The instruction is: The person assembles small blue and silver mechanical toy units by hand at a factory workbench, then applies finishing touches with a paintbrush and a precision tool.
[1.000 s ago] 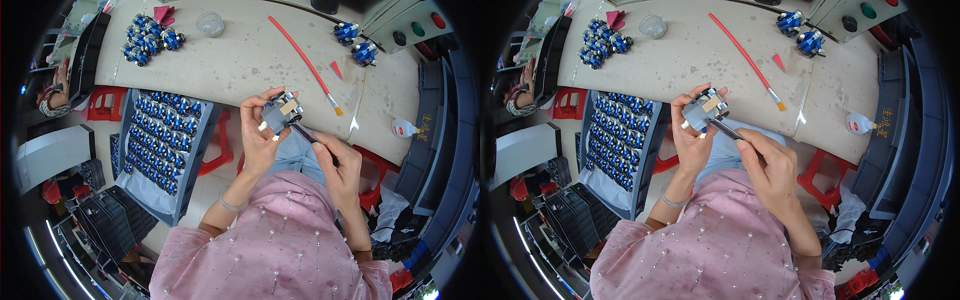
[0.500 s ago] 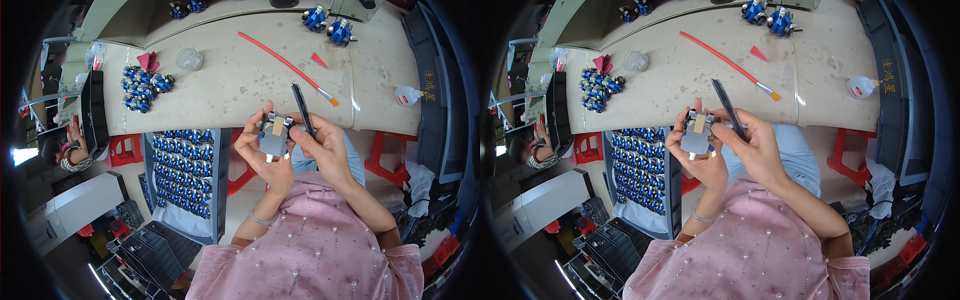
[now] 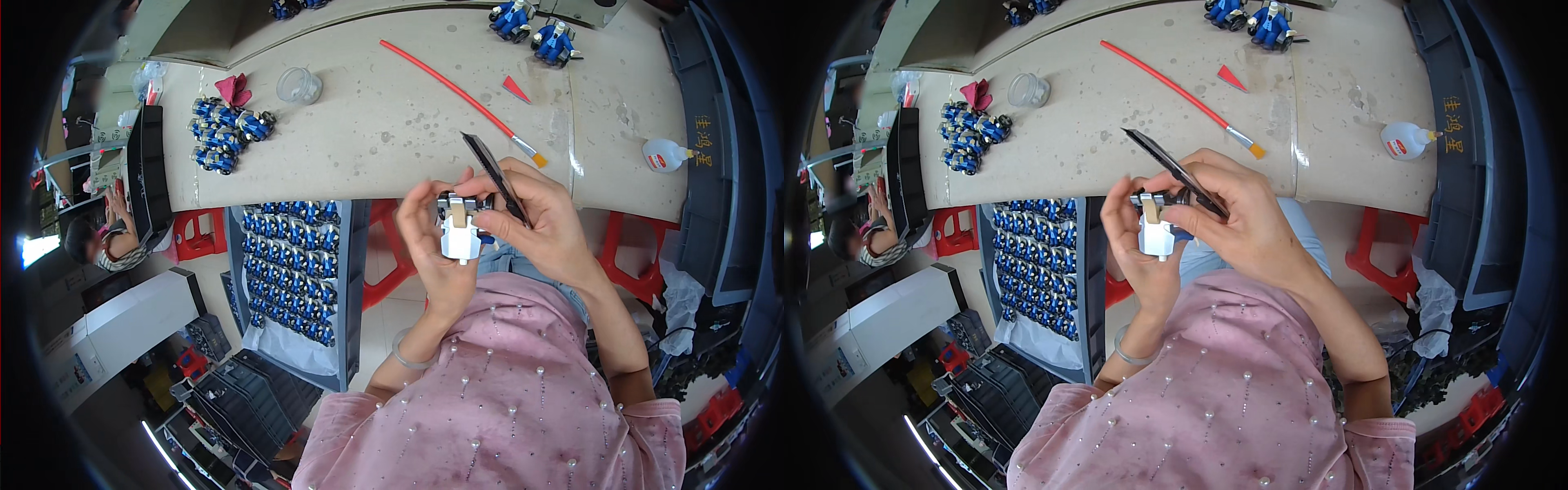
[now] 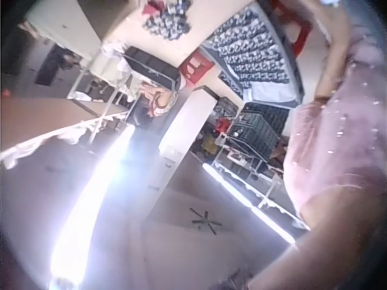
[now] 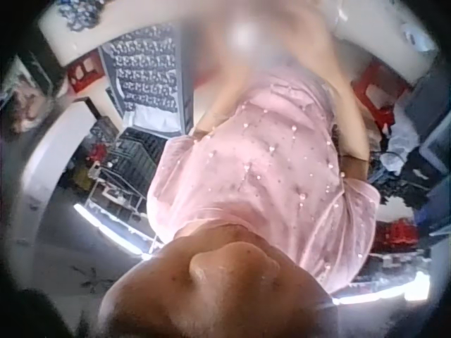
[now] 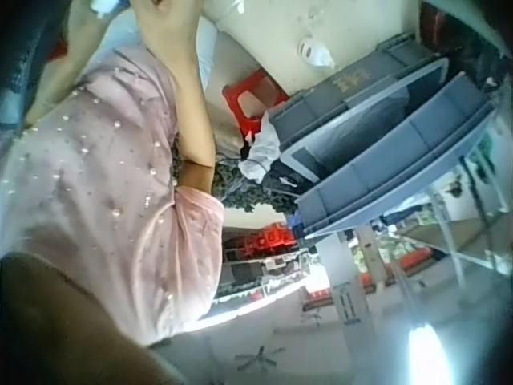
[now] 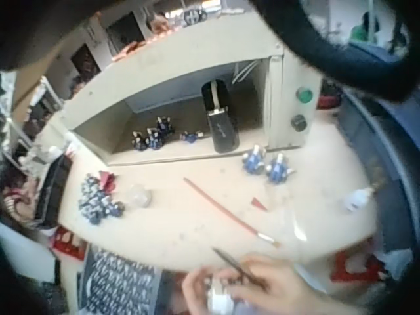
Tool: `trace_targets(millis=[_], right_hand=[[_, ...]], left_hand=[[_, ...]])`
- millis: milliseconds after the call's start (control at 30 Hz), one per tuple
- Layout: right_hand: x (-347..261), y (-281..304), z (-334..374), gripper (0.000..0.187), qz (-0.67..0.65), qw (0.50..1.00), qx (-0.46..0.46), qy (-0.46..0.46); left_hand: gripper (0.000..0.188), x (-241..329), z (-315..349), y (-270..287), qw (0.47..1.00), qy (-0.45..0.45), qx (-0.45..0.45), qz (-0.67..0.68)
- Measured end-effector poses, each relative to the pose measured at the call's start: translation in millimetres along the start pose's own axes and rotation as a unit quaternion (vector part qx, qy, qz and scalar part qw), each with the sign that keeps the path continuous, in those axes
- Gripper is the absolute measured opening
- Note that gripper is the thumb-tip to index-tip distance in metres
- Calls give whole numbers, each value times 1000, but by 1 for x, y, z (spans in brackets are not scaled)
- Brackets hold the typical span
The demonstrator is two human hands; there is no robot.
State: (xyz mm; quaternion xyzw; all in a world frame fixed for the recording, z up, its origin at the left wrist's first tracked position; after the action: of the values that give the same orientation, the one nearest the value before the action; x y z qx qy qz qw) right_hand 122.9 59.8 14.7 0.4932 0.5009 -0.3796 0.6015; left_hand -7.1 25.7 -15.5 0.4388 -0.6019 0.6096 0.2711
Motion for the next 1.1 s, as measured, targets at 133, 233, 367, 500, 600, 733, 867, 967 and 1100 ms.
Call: trace_targets(millis=[133, 233, 367, 500, 600, 733, 867, 967, 1100], right_hand=[[4, 13, -6, 25, 63, 996, -60, 12], [3, 18, -6, 27, 88, 990, -103, 32], [0, 16, -11, 30, 120, 981, -141, 52], [6, 28, -7, 33, 107, 993, 49, -31], [17, 36, 19, 29, 139, 982, 60, -117], [13, 20, 39, 26, 224, 971, 21, -83], [-10, 10, 32, 24, 306, 950, 54, -30], [-9, 6, 29, 24, 333, 941, 50, -41], [-12, 1, 24, 26, 330, 941, 76, -6]], left_hand=[[82, -1, -7, -11, 980, 104, -130, -110], [72, -5, -10, -8, 950, 214, -196, 111], [58, -16, -3, -2, 944, 279, -155, 77], [51, -18, -3, -3, 937, 299, -44, 173], [49, -17, -4, 0, 935, 284, 15, 213], [51, -15, -6, 7, 963, 209, 11, 168], [51, -15, -8, 4, 972, 179, 0, 154], [52, -13, -9, 1, 980, 155, -2, 124], [52, -11, -9, 0, 986, 135, 6, 99]])
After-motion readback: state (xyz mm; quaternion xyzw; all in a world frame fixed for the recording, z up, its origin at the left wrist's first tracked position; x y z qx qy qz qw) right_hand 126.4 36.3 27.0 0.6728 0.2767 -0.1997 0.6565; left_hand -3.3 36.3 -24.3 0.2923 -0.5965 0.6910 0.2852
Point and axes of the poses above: each hand's wrist, its own z-axis away from the middle knuckle, its own y-axis out of the back of the hand, x = y × z, the point moved 6 cm from there along -z, towards the middle knuckle, and after that the axes turned 15 degrees about z, right-handed, at the moved point
